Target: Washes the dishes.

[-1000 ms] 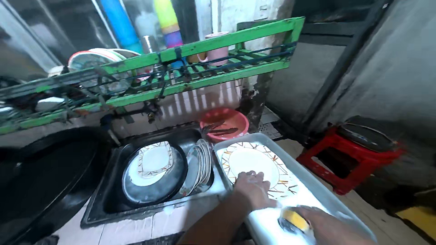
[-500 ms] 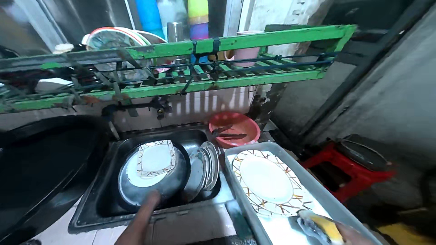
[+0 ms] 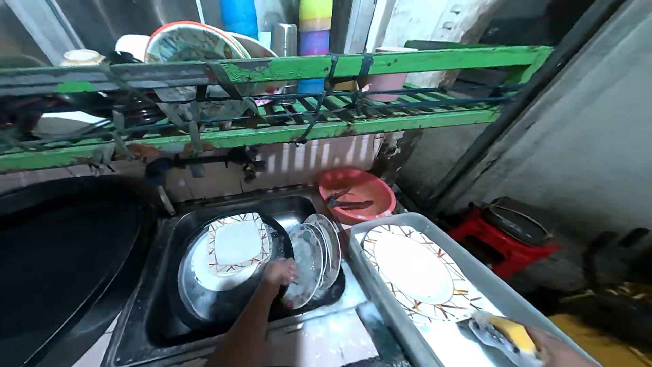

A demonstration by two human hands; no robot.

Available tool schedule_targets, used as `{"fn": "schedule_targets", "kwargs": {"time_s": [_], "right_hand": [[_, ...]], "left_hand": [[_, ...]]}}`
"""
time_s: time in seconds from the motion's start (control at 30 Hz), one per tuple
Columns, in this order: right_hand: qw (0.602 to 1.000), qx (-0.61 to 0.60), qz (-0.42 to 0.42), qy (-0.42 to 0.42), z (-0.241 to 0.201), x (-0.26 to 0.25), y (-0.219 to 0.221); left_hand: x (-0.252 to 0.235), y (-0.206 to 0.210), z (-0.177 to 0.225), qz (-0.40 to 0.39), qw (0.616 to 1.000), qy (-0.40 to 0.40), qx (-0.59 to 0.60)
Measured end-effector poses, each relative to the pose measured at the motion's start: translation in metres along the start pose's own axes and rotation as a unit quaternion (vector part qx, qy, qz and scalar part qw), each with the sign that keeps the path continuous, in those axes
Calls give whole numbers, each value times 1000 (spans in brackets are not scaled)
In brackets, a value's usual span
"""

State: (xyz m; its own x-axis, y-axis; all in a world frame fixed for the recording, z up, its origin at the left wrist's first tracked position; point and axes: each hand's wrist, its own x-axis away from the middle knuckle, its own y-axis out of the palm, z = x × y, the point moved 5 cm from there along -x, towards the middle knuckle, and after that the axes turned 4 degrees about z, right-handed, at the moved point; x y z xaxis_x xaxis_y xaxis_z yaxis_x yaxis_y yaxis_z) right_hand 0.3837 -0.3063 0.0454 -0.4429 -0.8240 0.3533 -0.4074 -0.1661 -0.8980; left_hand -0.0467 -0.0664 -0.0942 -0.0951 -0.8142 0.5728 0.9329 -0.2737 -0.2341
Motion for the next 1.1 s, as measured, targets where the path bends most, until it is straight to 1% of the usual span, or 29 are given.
{"fn": "schedule_targets", "kwargs": {"time_s": [0.03, 0.07, 0.1, 0.13, 0.17, 0.27, 0.33, 0.37, 0.4, 0.43, 0.47, 0.5, 0.53, 0.57, 0.6, 0.63, 0.67, 0.73, 0.8, 0.83, 0.9, 0.93, 1.0, 1.03, 1.07, 1.1], "right_hand": [[1000, -1, 7, 0, 1, 1, 0], [1000, -3, 13, -1, 1, 2, -1], [1000, -8, 19, -4, 0, 3, -2], [1000, -12, 26, -9, -1, 3, -3], [999, -8, 29, -13, -2, 4, -3], [999, 23, 29, -27, -12, 13, -2], [999, 38, 23, -30, -29, 24, 1], [999, 40, 18, -30, -35, 28, 5], [999, 33, 12, -26, -38, 31, 10], [999, 28, 9, -21, -37, 30, 15], [999, 25, 9, -21, -34, 27, 19], [1000, 16, 9, -21, -28, 22, 22], [1000, 8, 12, -23, -23, 18, 25], [1000, 3, 14, -25, -20, 16, 26], [1000, -1, 11, -23, -19, 15, 27], [1000, -3, 5, -18, -18, 15, 27], [1000, -5, -2, -12, -20, 16, 27], [1000, -5, -14, -2, -29, 18, 21], [1000, -2, -13, 6, -34, 20, 17], [1000, 0, -14, 13, -35, 21, 16], [999, 4, -20, 27, -31, 19, 19], [999, 5, -21, 31, -27, 16, 21], [999, 2, -20, 36, -19, 13, 26], [999, -1, -18, 34, -17, 13, 26], [999, -4, -20, 31, -19, 13, 24], [999, -2, -22, 30, -22, 14, 21]], "left_hand": [[-3, -10, -8, 2, 992, 40, -121], [-3, -21, -16, -16, 959, 77, -274], [3, -30, -23, -41, 916, 93, -388], [13, -39, -30, -51, 897, 85, -432], [20, -49, -41, -52, 893, 64, -442], [34, -76, -69, -44, 903, -32, -427], [21, -83, -81, -11, 908, -81, -410], [18, -79, -82, 5, 912, -79, -402], [15, -73, -84, 30, 928, -60, -367], [11, -66, -84, 57, 953, -28, -296], [6, -57, -79, 75, 982, 18, -172], [-1, -45, -71, 69, 996, 56, -4], [-12, -30, -59, 22, 979, 66, 192], [-15, -13, -39, -41, 938, 35, 342], [-11, 1, -14, -61, 911, -2, 407], [-6, 11, 8, -60, 912, -24, 405], [-6, 18, 22, -60, 927, -16, 370], [-11, 29, 34, -57, 951, 47, 301], [-14, 52, 26, -58, 958, 115, 255], [-14, 66, 17, -50, 967, 138, 209], [-17, 87, -7, -34, 983, 163, 76], [-21, 91, -20, -7, 990, 137, 30], [-24, 85, -39, 39, 999, 8, 18], [-23, 80, -43, 35, 998, -44, 24], [-24, 77, -46, 30, 997, -64, 24], [-24, 77, -47, 35, 997, -60, 20]]}}
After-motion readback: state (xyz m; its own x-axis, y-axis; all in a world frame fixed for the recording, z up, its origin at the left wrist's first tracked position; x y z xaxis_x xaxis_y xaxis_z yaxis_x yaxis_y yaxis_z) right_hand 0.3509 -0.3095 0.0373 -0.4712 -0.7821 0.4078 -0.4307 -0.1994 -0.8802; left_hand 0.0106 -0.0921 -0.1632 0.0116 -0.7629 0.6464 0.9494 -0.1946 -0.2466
